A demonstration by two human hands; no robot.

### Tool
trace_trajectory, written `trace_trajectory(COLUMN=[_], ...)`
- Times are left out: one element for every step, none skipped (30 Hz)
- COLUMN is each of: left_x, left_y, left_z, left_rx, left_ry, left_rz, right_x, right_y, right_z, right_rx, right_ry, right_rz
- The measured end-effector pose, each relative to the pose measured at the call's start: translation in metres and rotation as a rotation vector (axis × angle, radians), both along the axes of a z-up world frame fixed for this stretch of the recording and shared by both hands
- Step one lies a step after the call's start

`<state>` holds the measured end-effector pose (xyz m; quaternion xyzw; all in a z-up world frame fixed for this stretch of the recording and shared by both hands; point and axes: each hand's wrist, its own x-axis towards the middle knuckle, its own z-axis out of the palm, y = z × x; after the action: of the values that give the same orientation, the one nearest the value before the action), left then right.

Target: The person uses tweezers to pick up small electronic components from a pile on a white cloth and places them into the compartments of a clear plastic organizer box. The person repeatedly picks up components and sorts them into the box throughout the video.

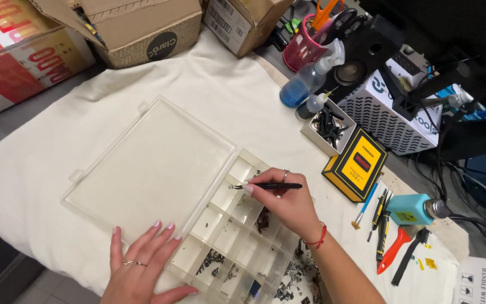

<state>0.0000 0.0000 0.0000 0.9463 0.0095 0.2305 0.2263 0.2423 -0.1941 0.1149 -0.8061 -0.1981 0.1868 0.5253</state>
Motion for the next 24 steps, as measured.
trace_trajectory(left_x=[0.0, 0.0, -0.001, 0.0, 0.0, -0.001, -0.001, -0.002, -0.002, -0.001, -0.001, -0.001, -0.002, -0.002, -0.001, -0.001, -0.001, -0.001, -0.001, -0.001, -0.001, -0.003, -0.003, -0.002], left_y=[0.0, 0.001, 0.0, 0.0, 0.0, 0.0, 0.0, -0.001, -0.001, 0.0, -0.001, -0.001, -0.001, -0.002, -0.001, -0.001, -0.001, -0.001, -0.001, 0.0, 0.0, 0.0, 0.0, 0.0], left_z=[-0.002, -0.004, -0.006, -0.004, -0.003, -0.001, -0.003, -0.003, -0.005, -0.006, -0.007, -0.008, -0.006, -0.005, -0.003, -0.003, -0.002, -0.002, -0.003, -0.003, -0.003, -0.004, -0.006, -0.007], left_rx=[0.0, 0.001, 0.0, -0.002, 0.0, 0.002, 0.001, 0.002, 0.004, 0.005, 0.011, 0.018, 0.017, 0.003, -0.007, -0.006, -0.006, -0.005, -0.004, -0.007, -0.01, -0.01, 0.0, 0.01], left_ry=[0.0, 0.008, 0.018, 0.02, 0.024, 0.028, 0.03, 0.047, 0.06, 0.056, 0.05, 0.044, 0.046, 0.039, 0.032, 0.032, 0.04, 0.048, 0.048, 0.039, 0.032, 0.034, 0.042, 0.05], left_rz=[0.004, 0.008, 0.011, 0.014, 0.012, 0.011, 0.008, 0.013, 0.024, 0.026, 0.027, 0.027, 0.028, 0.03, 0.027, 0.024, 0.025, 0.026, 0.025, 0.02, 0.013, 0.01, 0.02, 0.03], right_x=[0.001, 0.001, 0.001, 0.004, 0.004, 0.004, 0.004, 0.004, 0.006, 0.007, 0.007, 0.006, 0.007, 0.007, 0.008, 0.007, 0.006, 0.006, 0.005, 0.005, 0.004, 0.001, -0.001, -0.002], right_y=[0.002, 0.004, 0.004, 0.007, 0.009, 0.01, 0.011, 0.011, 0.013, 0.014, 0.015, 0.015, 0.016, 0.016, 0.017, 0.017, 0.017, 0.017, 0.015, 0.013, 0.011, 0.006, 0.002, -0.003], right_z=[-0.002, -0.005, -0.007, -0.008, -0.01, -0.011, -0.011, -0.011, -0.01, -0.009, -0.009, -0.009, -0.01, -0.011, -0.013, -0.013, -0.012, -0.012, -0.011, -0.009, -0.008, -0.005, -0.001, 0.002], right_rx=[0.0, -0.007, -0.016, -0.017, -0.046, -0.075, -0.077, -0.105, -0.132, -0.132, -0.136, -0.14, -0.141, -0.153, -0.164, -0.163, -0.162, -0.161, -0.161, -0.123, -0.087, -0.088, -0.051, -0.014], right_ry=[0.0, -0.045, -0.088, -0.087, -0.119, -0.152, -0.151, -0.161, -0.177, -0.181, -0.2, -0.22, -0.218, -0.232, -0.247, -0.247, -0.24, -0.232, -0.233, -0.254, -0.273, -0.271, -0.309, -0.347], right_rz=[0.004, 0.05, 0.094, 0.097, 0.119, 0.142, 0.139, 0.163, 0.192, 0.194, 0.216, 0.238, 0.24, 0.252, 0.259, 0.257, 0.25, 0.244, 0.243, 0.22, 0.194, 0.191, 0.161, 0.131])
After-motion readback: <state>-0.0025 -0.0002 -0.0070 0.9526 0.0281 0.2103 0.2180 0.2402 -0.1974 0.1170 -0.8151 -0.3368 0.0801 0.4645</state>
